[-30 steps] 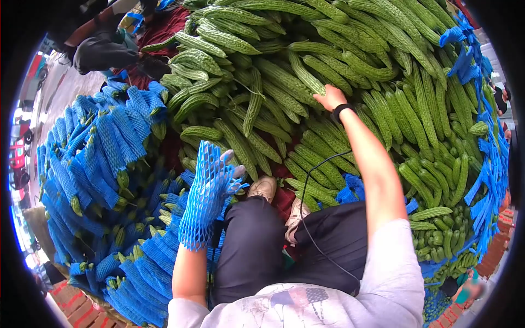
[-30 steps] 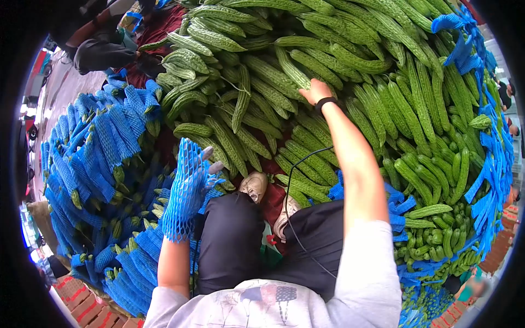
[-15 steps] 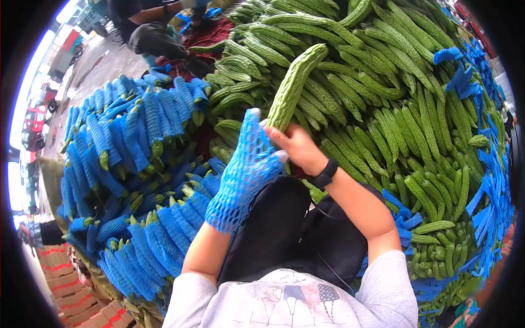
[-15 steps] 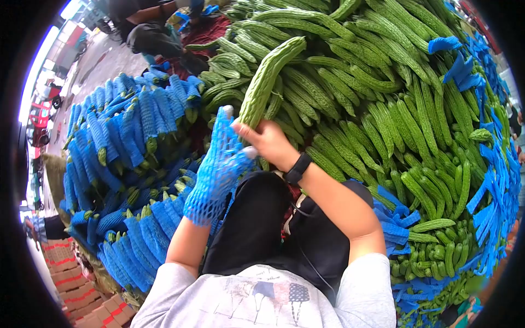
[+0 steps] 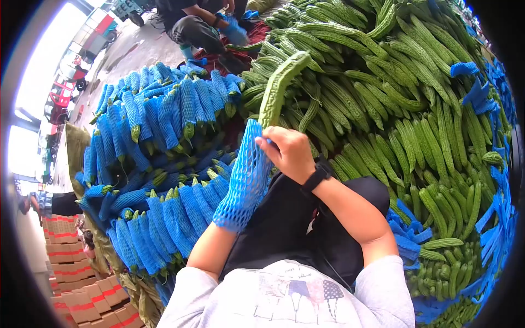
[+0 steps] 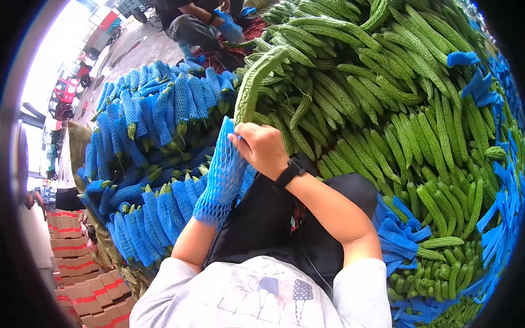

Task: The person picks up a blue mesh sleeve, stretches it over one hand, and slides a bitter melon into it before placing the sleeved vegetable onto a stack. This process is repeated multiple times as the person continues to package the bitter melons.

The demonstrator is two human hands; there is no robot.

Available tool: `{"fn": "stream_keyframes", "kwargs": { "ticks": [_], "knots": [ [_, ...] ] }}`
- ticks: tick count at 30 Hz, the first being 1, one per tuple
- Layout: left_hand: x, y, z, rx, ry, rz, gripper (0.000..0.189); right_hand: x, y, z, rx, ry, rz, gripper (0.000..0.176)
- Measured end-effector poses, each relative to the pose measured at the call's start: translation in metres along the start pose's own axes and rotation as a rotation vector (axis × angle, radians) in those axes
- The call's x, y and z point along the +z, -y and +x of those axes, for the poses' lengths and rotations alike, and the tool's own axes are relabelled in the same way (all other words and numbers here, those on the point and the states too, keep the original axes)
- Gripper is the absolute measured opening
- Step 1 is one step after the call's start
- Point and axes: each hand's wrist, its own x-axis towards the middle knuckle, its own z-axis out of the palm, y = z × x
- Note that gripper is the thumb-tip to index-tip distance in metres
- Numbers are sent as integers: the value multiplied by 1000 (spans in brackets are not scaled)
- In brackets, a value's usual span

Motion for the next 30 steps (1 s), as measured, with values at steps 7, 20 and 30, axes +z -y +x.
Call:
{"fn": "stream_keyframes", "kwargs": {
  "ticks": [7,20,30],
  "knots": [
    [-10,-31,-29,188,93,680,39,-31,-63,39,180,-335,-350,13],
    [-39,-84,-73,-26,-205,212,49,-30,-45,33,-39,-39,-356,67],
    [-100,-85,-108,458,-290,-210,78,16,38,21,-71,364,-94,53]
  ]
}}
